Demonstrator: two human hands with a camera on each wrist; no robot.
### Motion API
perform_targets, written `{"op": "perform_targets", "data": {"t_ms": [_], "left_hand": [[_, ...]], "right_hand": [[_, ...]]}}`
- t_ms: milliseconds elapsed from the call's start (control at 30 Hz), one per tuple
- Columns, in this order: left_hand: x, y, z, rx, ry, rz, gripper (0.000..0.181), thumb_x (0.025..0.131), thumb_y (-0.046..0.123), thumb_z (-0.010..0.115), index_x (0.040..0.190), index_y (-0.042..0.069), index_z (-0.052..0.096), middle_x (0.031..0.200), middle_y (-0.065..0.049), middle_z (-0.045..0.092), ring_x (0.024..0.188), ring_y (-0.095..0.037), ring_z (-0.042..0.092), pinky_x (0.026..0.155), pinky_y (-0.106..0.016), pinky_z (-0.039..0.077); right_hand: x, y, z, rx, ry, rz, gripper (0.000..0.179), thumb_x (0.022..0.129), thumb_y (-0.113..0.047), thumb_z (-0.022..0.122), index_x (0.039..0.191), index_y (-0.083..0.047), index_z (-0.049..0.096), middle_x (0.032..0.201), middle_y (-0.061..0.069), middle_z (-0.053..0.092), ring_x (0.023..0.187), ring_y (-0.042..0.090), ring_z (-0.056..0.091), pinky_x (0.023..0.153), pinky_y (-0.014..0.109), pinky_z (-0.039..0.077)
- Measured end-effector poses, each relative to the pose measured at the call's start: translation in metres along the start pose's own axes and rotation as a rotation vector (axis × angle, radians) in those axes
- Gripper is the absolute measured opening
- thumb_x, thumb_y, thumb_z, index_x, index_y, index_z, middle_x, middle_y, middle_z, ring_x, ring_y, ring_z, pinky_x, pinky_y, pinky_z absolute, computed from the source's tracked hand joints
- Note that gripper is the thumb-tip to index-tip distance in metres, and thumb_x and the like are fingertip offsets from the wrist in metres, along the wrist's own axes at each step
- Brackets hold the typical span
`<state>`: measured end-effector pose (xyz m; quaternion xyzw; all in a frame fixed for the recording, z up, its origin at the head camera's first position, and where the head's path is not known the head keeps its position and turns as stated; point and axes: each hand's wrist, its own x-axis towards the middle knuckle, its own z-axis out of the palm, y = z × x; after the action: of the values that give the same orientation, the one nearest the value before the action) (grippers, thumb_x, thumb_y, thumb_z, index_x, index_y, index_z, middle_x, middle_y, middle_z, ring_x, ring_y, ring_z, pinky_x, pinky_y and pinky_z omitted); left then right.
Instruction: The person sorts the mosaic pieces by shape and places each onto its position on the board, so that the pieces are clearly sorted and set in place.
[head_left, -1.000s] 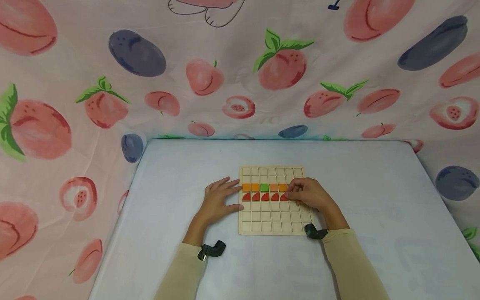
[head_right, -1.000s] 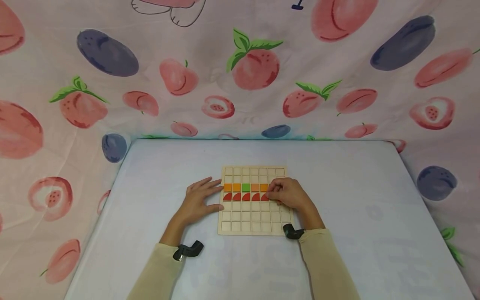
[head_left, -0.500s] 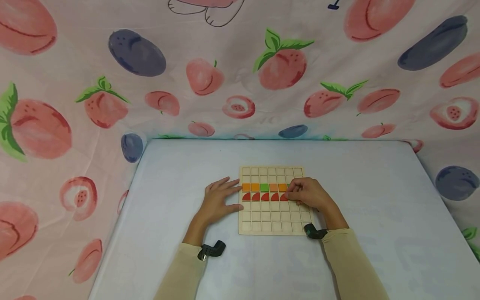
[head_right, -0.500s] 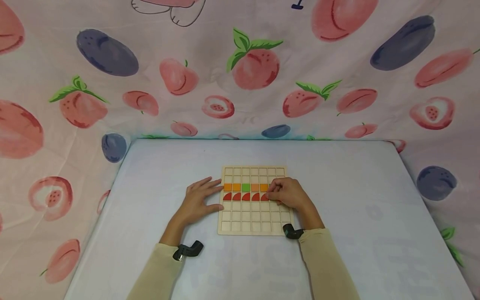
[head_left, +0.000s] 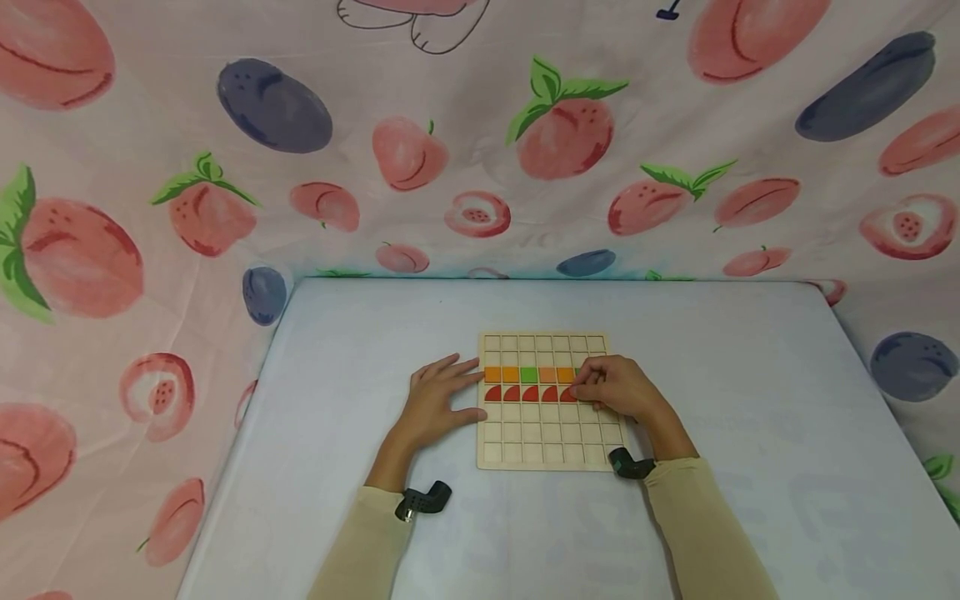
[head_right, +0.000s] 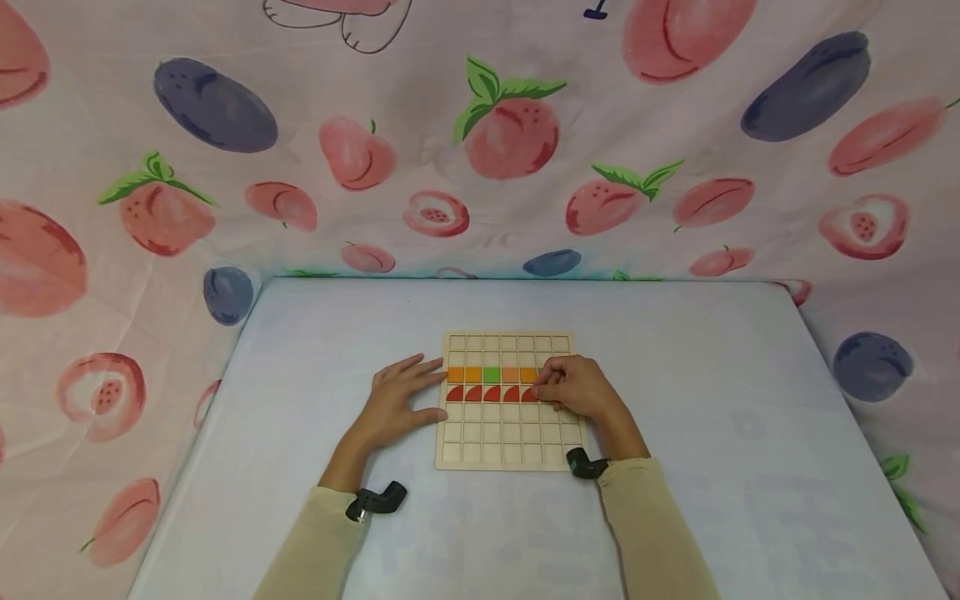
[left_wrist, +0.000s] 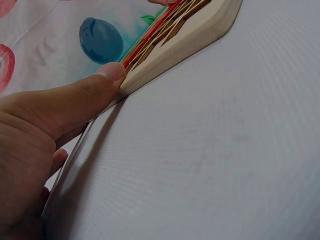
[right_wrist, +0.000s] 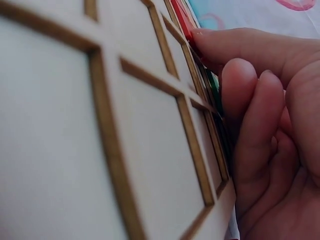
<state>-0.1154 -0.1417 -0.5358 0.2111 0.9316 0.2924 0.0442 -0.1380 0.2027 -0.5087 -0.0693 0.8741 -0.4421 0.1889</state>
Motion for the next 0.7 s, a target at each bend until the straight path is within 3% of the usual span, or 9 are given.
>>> {"op": "perform_targets", "data": {"t_ms": [300, 533, 700], "left_hand": [[0.000, 0.000, 0.001, 0.005, 0.007, -0.004, 0.067, 0.083, 0.053, 0.080, 0.142, 0.025, 0.062, 0.158, 0.009, 0.049, 0.153, -0.023, 0.032, 0.118, -0.057, 0.024], [-0.001, 0.001, 0.000, -0.003, 0.002, -0.010, 0.067, 0.083, 0.052, 0.080, 0.142, 0.025, 0.063, 0.157, 0.009, 0.049, 0.153, -0.023, 0.032, 0.118, -0.056, 0.024], [-0.001, 0.002, 0.000, -0.003, 0.017, 0.009, 0.066, 0.083, 0.052, 0.080, 0.141, 0.024, 0.063, 0.157, 0.008, 0.050, 0.153, -0.024, 0.033, 0.117, -0.058, 0.024]], "right_hand": [[-0.006, 0.006, -0.007, 0.101, -0.053, 0.058, 0.019, 0.090, -0.026, 0.079, 0.097, -0.010, 0.073, 0.078, 0.005, 0.063, 0.060, 0.017, 0.059, 0.058, 0.028, 0.052], [-0.022, 0.012, -0.022, 0.149, -0.061, 0.075, 0.024, 0.092, -0.030, 0.077, 0.101, -0.009, 0.070, 0.075, 0.011, 0.063, 0.056, 0.019, 0.053, 0.041, 0.029, 0.036], [-0.031, 0.016, -0.033, 0.074, -0.002, 0.085, 0.022, 0.091, -0.031, 0.078, 0.099, -0.011, 0.072, 0.079, 0.010, 0.064, 0.065, 0.021, 0.057, 0.052, 0.032, 0.047]]}}
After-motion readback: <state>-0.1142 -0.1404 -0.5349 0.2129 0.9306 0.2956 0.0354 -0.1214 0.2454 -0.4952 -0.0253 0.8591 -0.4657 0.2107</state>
